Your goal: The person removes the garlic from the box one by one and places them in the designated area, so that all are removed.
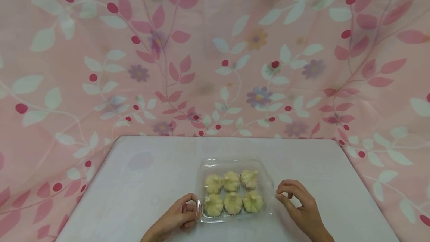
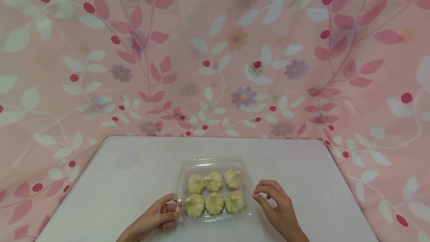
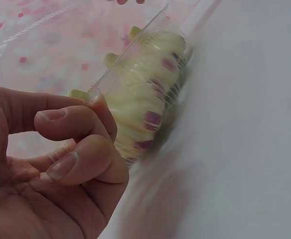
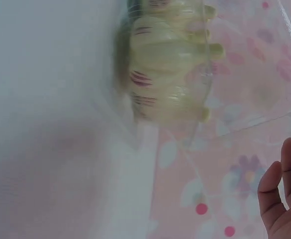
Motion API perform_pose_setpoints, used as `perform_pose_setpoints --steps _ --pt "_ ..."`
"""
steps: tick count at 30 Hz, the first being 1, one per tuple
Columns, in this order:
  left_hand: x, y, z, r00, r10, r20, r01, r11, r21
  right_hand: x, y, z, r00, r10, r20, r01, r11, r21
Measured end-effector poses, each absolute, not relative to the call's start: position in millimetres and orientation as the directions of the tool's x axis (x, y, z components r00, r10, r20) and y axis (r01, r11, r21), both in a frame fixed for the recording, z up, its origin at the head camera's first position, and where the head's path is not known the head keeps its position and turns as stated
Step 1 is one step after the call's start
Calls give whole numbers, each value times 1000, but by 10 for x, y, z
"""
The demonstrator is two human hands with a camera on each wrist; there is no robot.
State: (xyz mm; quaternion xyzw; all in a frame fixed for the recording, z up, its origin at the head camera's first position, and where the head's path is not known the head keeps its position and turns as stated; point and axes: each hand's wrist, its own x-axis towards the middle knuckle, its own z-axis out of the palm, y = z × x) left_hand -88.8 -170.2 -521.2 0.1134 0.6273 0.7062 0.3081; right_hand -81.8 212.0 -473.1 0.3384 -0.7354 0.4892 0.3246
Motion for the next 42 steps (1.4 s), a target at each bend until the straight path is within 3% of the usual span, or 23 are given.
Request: perform_pose_setpoints --steps 10,16,27,42 --pt "-903 -1709 -5242 -769 590 -245 -325 -30 945 -989 2111 -4561 -492 -162 855 -857 260 -444" --pt "-903 -1723 -5253 -761 602 -241 -326 -34 945 -1060 2111 -4495 -504 -152 850 -848 275 -453" --pt "-896 -1743 -5238 -736 635 -233 -334 -42 942 -1191 2164 -4575 -568 -179 803 -805 321 -498" --pt "-909 -1768 -5240 -714 666 -216 -316 -30 948 -1122 2046 -4341 -752 -154 642 -634 435 -639"
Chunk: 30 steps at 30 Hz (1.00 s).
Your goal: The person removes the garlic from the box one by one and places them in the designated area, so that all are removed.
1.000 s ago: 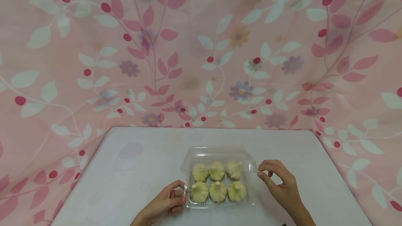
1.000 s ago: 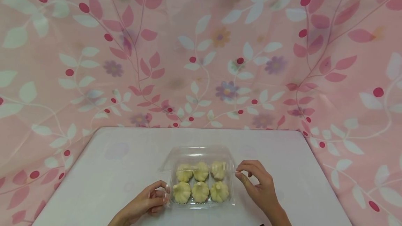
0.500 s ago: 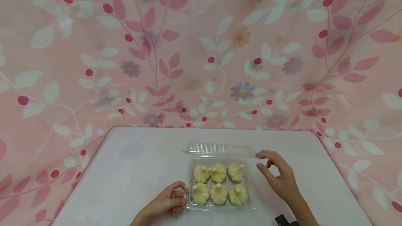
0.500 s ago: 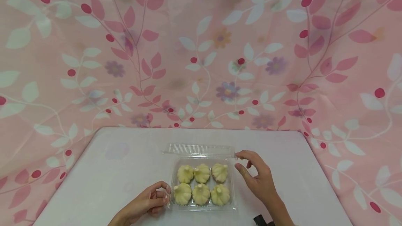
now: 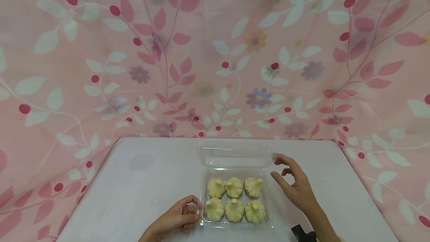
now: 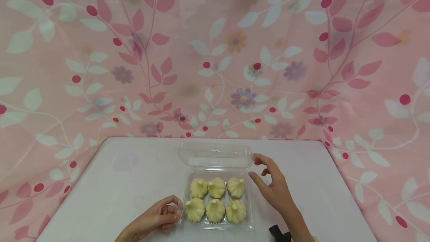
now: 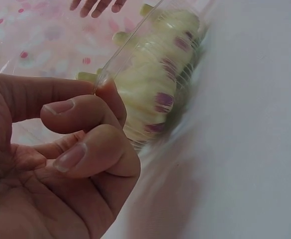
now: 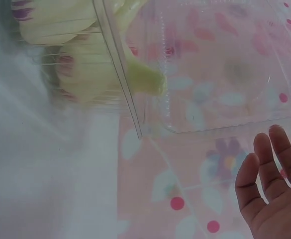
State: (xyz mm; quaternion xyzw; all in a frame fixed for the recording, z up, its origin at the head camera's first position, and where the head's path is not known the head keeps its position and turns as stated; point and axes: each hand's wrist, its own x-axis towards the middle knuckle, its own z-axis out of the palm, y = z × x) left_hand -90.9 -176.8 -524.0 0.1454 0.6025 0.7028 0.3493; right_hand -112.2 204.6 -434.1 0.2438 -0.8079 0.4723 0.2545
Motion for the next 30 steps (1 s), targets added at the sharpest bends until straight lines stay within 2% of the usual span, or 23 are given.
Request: perform_pose_setpoints --steps 8,21,26,30 --pt "-928 -1794 -5257 -695 685 -217 -325 -30 945 -1197 2047 -4405 -834 -178 523 -539 472 -698" --pt "-919 -1789 -5237 -691 682 -239 -349 -25 937 -1294 2050 -4586 -876 -212 432 -479 474 -739" --pt "-922 -1791 -5248 -693 680 -238 -347 -25 938 -1361 2065 -4800 -891 -200 408 -454 444 -772" --pt "-921 -1795 -5243 -696 679 -231 -341 -30 939 -1438 2114 -5038 -920 -195 340 -392 445 -805"
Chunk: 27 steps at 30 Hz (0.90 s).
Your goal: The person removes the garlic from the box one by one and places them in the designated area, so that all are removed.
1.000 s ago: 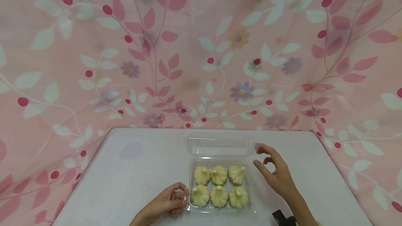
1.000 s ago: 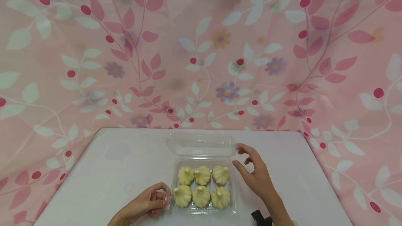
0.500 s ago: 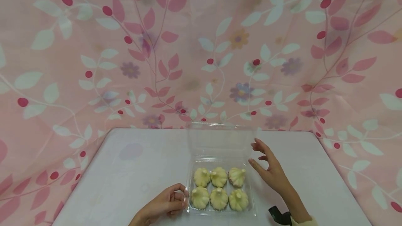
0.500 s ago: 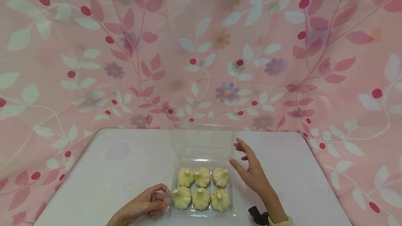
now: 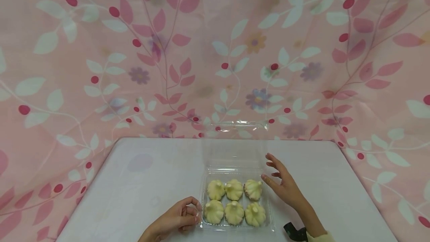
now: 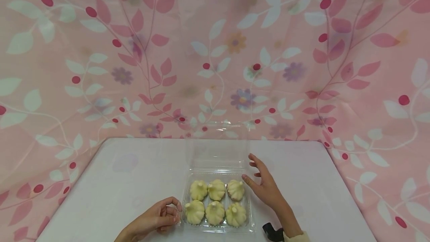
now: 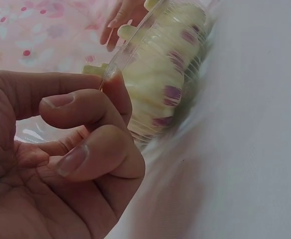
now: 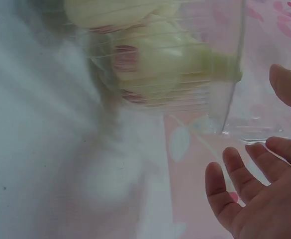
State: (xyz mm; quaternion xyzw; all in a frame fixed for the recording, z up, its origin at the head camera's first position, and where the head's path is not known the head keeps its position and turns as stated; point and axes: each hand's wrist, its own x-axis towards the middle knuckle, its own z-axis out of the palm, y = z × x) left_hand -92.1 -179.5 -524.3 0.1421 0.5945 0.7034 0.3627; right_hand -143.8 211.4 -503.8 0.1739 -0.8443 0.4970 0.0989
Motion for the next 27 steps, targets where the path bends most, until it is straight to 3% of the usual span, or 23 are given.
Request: perform_pose_setpoints --steps 14,27 --pt "-924 -1792 -5250 -682 691 -240 -368 -40 929 -1428 2133 -5250 -932 -287 222 -340 481 -808" --pt "-933 -1765 -5249 -696 685 -213 -334 -46 942 -1357 2176 -5277 -952 -249 179 -286 514 -809"
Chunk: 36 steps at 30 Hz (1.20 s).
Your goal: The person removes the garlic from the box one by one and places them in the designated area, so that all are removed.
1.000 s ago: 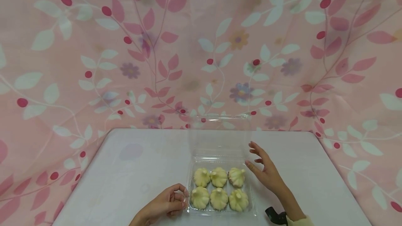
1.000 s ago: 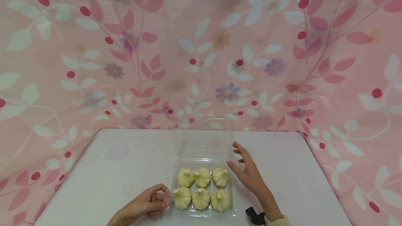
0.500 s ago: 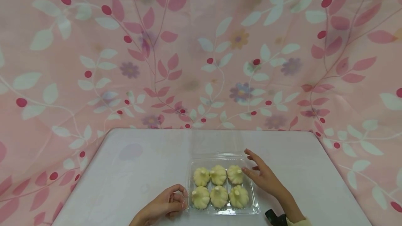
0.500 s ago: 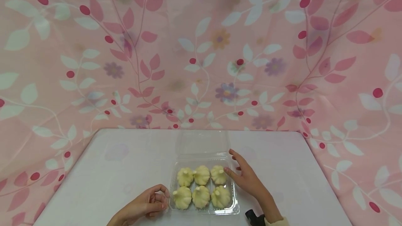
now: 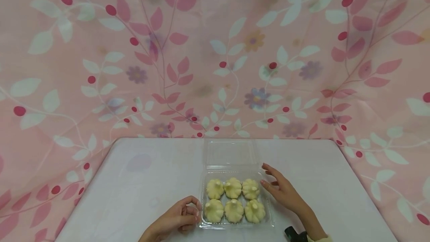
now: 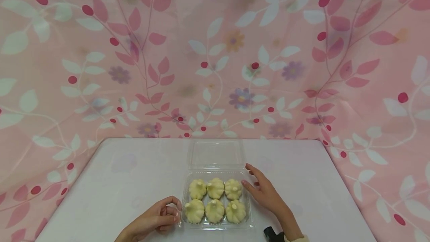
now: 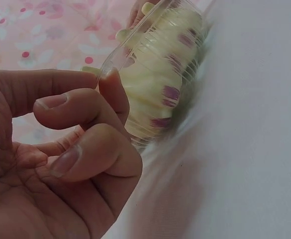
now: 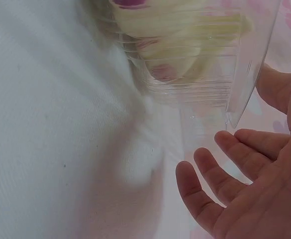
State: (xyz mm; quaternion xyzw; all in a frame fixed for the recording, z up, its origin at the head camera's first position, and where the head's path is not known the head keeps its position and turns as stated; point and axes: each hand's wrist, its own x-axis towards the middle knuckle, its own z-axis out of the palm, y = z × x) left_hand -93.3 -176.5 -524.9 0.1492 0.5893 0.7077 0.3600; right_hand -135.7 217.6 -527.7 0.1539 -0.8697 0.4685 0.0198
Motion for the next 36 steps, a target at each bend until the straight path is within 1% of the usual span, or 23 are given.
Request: perform_pose_setpoints --steps 6,15,20,23,25,31,36 --pt "-924 -1751 -5242 -721 647 -249 -340 -16 940 -1336 2178 -5242 -949 -270 165 -284 499 -818" --pt "-915 -1736 -5213 -742 621 -251 -331 -14 943 -1332 2224 -5236 -938 -261 228 -330 473 -817" --pt "-906 -1736 -5211 -746 620 -245 -324 -16 946 -1247 2165 -4998 -922 -248 296 -381 462 -800" --pt "-906 -1734 -5209 -749 614 -250 -321 -7 947 -1178 2117 -4821 -912 -246 327 -408 477 -778" --pt "-905 -1736 -5209 -751 611 -252 -320 -2 947 -1161 2109 -4788 -908 -245 341 -419 493 -762" --pt "-906 -1736 -5208 -754 600 -266 -326 10 945 -1197 2172 -4963 -894 -234 382 -448 502 -740" --pt "-899 -1733 -5205 -755 600 -265 -326 6 945 -1212 2250 -5086 -878 -257 404 -479 501 -721"
